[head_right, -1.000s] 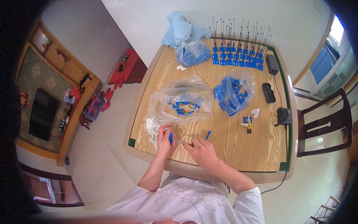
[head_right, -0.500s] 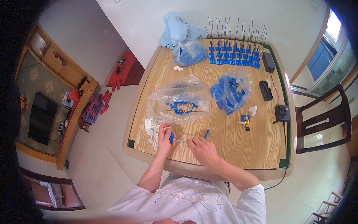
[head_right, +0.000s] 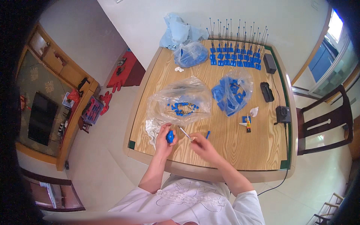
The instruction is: The person assembles small blue plastic electronic component housings using a screwdriver.
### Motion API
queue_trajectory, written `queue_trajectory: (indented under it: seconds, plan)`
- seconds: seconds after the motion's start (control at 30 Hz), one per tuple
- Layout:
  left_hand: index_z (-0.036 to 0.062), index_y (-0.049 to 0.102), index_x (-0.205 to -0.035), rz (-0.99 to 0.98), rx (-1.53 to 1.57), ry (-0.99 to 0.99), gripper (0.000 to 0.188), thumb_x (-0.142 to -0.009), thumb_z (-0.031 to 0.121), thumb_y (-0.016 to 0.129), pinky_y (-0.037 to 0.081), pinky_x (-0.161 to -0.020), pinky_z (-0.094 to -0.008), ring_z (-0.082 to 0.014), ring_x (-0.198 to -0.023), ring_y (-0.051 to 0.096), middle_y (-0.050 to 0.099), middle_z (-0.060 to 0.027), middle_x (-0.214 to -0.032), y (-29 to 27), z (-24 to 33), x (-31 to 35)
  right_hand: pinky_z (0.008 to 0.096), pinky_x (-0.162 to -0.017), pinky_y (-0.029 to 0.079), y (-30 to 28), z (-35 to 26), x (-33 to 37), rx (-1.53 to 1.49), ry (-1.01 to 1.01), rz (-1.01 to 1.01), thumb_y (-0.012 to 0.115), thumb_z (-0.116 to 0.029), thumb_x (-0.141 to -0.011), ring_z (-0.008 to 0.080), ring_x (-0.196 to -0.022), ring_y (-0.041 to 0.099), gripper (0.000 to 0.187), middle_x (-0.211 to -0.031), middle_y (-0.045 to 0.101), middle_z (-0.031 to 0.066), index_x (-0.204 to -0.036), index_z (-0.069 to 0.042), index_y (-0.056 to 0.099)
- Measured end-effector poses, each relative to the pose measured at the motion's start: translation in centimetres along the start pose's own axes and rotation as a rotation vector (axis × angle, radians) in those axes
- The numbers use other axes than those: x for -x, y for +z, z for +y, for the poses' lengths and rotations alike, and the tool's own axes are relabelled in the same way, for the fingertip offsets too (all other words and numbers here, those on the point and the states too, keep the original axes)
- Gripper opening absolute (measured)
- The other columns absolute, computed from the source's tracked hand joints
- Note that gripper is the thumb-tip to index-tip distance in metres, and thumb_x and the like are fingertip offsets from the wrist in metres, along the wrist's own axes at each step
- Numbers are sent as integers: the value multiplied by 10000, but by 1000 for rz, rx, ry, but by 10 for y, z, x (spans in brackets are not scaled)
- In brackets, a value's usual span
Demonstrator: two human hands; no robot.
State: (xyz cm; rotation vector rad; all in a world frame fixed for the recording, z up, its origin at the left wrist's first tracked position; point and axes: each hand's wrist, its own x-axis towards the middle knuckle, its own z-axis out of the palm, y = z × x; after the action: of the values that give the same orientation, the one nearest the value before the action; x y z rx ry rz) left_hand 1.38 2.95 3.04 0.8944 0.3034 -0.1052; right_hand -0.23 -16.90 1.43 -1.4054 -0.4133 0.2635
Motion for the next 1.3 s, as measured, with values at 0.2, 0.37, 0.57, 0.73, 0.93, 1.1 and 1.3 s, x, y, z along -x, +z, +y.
queue_trajectory:
  seconds: [0.2,0.37,0.57,0.73,0.93,1.1,1.3]
  plan:
    - [65,502,-1059,149,-153,56,155,-941,161,534,284,-358,-212,-92,-418,432,513,-37,-628,-9,-7,-3,448,-561,503,34,-42,22,658,-24,-42,538,-128,-897,360,-665,624,445,-822,621,170,-1336,-134,466]
    - [72,523,-1014,188,-129,91,123,-933,161,547,298,-347,-211,-84,-404,418,491,-20,-580,-4,-11,-5,455,-543,505,41,-45,27,736,-32,-42,553,-123,-874,361,-620,608,426,-773,601,151,-1299,-126,522]
    - [81,523,-1028,231,-200,126,127,-967,189,496,313,-354,-217,-80,-409,413,481,-14,-589,2,-8,0,439,-487,487,41,-52,27,825,-62,-61,560,-121,-868,336,-565,590,427,-730,573,136,-1294,-129,530]
    - [88,520,-1036,236,-239,151,136,-984,202,470,315,-360,-217,-73,-422,415,467,-7,-604,-2,-11,0,422,-508,483,41,-58,27,874,-60,-90,555,-96,-867,312,-580,591,427,-705,571,119,-1293,-104,530]
    - [83,516,-1027,245,-163,60,175,-995,235,437,305,-346,-236,-105,-422,419,488,-20,-653,-3,-26,1,414,-515,491,44,-27,19,686,-186,201,532,-114,-900,335,-594,614,405,-770,604,156,-1304,-114,504]
    - [49,500,-1213,181,242,-131,307,-998,248,407,473,-624,-285,-217,-787,588,584,-123,-945,-14,-31,-6,356,-562,481,32,-34,16,426,62,301,484,-84,-934,237,-622,605,386,-745,586,127,-1320,-92,465]
    - [-92,449,-1196,114,215,-43,299,-971,98,398,487,-952,-449,-343,-1072,577,569,-240,-1108,-7,-32,-13,305,-555,458,45,-17,32,445,78,136,464,-56,-940,159,-583,564,386,-666,546,82,-1326,-83,453]
